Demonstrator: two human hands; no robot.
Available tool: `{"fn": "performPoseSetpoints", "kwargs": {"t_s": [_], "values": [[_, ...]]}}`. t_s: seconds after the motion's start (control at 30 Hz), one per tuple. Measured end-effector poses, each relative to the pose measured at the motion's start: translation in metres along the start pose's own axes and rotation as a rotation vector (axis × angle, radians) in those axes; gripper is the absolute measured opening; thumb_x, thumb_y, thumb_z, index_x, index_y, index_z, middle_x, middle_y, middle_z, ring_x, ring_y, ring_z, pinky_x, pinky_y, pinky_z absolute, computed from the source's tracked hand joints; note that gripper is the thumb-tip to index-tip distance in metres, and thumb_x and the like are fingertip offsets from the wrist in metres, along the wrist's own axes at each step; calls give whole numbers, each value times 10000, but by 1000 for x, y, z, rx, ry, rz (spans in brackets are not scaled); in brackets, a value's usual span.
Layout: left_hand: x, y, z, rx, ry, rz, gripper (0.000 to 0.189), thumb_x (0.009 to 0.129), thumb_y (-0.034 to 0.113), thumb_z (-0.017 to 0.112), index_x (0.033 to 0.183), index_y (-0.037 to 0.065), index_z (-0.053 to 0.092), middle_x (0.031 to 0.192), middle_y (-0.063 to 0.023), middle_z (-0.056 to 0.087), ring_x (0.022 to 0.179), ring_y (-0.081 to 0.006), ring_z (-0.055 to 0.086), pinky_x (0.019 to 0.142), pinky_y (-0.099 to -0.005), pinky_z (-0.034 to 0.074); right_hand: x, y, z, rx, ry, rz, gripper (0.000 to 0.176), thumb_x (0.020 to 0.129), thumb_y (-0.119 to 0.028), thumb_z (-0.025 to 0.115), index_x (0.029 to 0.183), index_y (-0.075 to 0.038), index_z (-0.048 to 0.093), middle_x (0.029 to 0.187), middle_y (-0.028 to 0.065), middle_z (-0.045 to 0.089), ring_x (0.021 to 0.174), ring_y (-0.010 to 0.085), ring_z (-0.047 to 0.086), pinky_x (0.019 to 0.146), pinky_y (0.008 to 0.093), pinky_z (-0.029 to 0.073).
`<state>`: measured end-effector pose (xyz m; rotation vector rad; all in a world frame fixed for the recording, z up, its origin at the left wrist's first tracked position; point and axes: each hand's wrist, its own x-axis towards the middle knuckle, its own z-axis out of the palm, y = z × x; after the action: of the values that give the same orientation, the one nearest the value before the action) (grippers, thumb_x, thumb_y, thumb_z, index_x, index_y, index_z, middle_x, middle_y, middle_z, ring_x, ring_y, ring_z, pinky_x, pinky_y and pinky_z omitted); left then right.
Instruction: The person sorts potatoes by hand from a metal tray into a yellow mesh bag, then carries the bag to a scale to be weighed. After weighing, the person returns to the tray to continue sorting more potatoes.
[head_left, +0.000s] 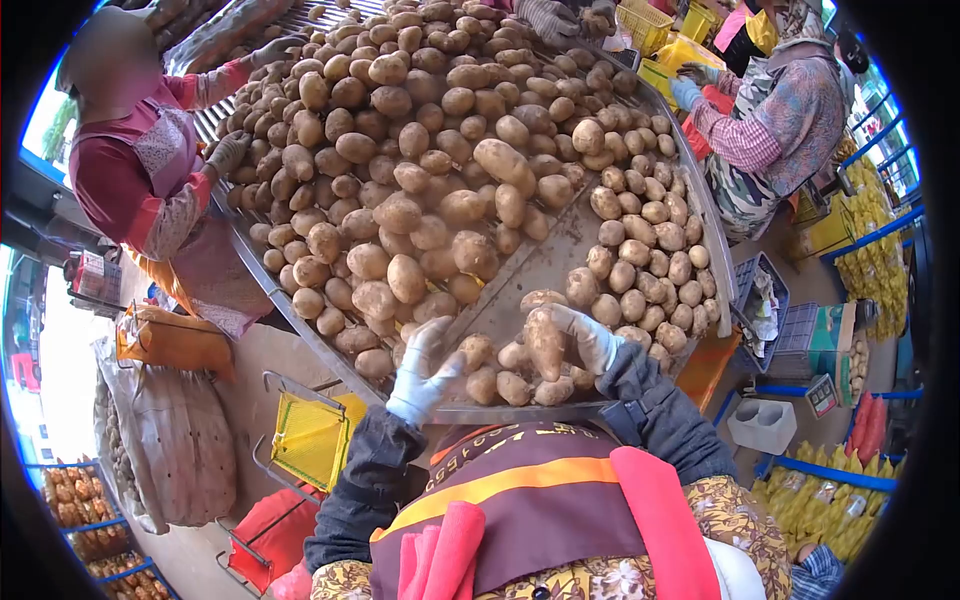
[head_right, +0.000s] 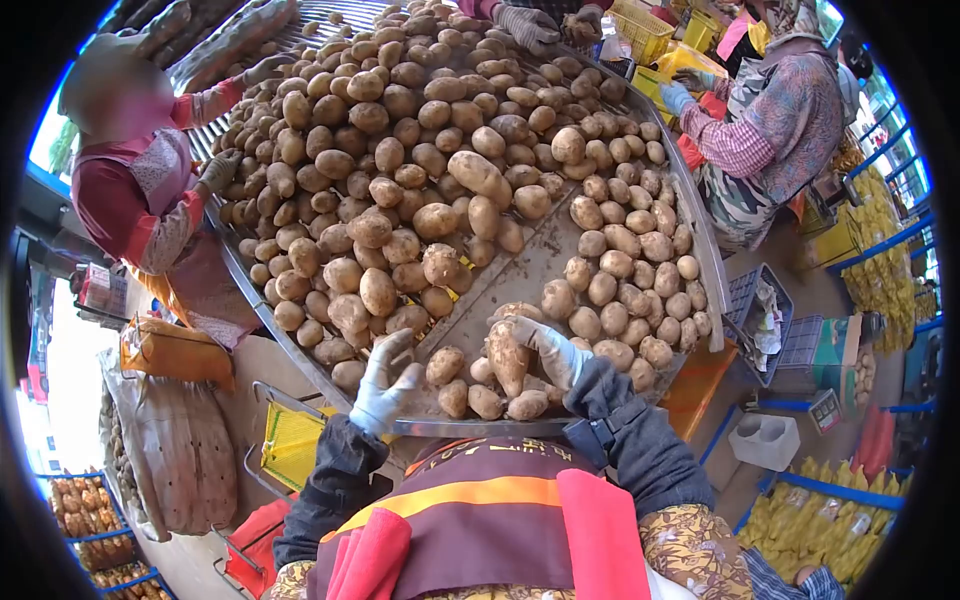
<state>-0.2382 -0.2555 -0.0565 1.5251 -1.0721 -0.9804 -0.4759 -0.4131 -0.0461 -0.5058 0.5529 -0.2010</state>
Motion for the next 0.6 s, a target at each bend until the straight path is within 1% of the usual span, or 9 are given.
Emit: {"fn": "performPoseSetpoints", "kwargs": {"t_s": [0.1, 0.23, 0.3, 0.4, 0.43, 0.5, 0.53, 0.57, 0.6], "values": [[15, 20, 36, 230, -187, 190, 958, 696, 314, 850, 1449, 60, 316, 1438, -197, 320, 1366, -354, 315, 1107, -430, 329, -1, 5, 17, 190, -100, -59, 587, 956, -462, 525, 1388, -76, 425, 1179, 143, 596, 1074, 273, 613, 945, 406, 507], [31, 26, 68, 538, -212, 470, 1037, 670, 471, 833, 1457, 51, 304, 1421, -207, 342, 1383, -364, 290, 1125, -475, 299, 22, 37, 20, -12, 23, -223, 660, 957, -626, 387, 1332, -88, 457, 1138, 129, 603, 945, 217, 650, 789, 362, 569], [39, 24, 73, 276, -204, 404, 728, 770, 414, 752, 1324, 39, 466, 1306, -210, 444, 1232, -382, 440, 1050, -439, 374, 20, 42, 18, -23, 25, -136, 611, 936, -647, 430, 1145, -87, 554, 947, 53, 622, 726, 138, 618, 525, 237, 485], [46, 23, 78, 117, -119, 254, 235, 944, 190, 576, 1102, 16, 563, 1049, -125, 546, 991, -269, 560, 907, -340, 443, 35, 52, 12, -224, 107, -246, 477, 1024, -487, 364, 900, -98, 610, 622, 54, 578, 427, 138, 486, 364, 260, 353], [50, 18, 79, 139, -85, 318, 176, 989, 171, 495, 1026, 19, 575, 1011, -99, 585, 957, -241, 566, 872, -328, 454, 31, 49, 6, -221, 108, -252, 477, 1024, -487, 364, 900, -98, 610, 622, 54, 578, 427, 138, 486, 364, 260, 353], [49, 3, 84, -80, -41, -29, 253, 1020, 252, 461, 1102, 36, 565, 1069, -89, 597, 967, -234, 574, 896, -323, 449, 15, 33, 0, -172, -355, -214, 445, 1048, -387, 346, 903, -82, 637, 565, 52, 555, 414, 158, 471, 377, 290, 375], [50, 9, 86, -79, -43, -25, 253, 1020, 252, 461, 1102, 36, 565, 1069, -89, 597, 967, -234, 574, 896, -323, 449, 63, 50, -39, -66, -439, -12, 430, 1032, -384, 395, 918, -46, 635, 640, 127, 621, 536, 266, 590, 507, 372, 484], [50, 20, 88, -157, 44, -141, 317, 1026, 315, 442, 1151, 43, 545, 1103, -90, 601, 987, -228, 585, 919, -327, 454, 65, 51, -28, -66, -439, -15, 430, 1032, -384, 395, 918, -46, 635, 640, 127, 621, 536, 266, 590, 507, 372, 484], [50, 25, 89, -235, 131, -258, 384, 1031, 378, 422, 1200, 49, 526, 1137, -90, 605, 1006, -222, 595, 941, -330, 459, 61, 53, -8, -641, 58, -324, 397, 1013, -371, 443, 955, -27, 633, 723, 147, 646, 610, 297, 606, 587, 369, 501]]}}
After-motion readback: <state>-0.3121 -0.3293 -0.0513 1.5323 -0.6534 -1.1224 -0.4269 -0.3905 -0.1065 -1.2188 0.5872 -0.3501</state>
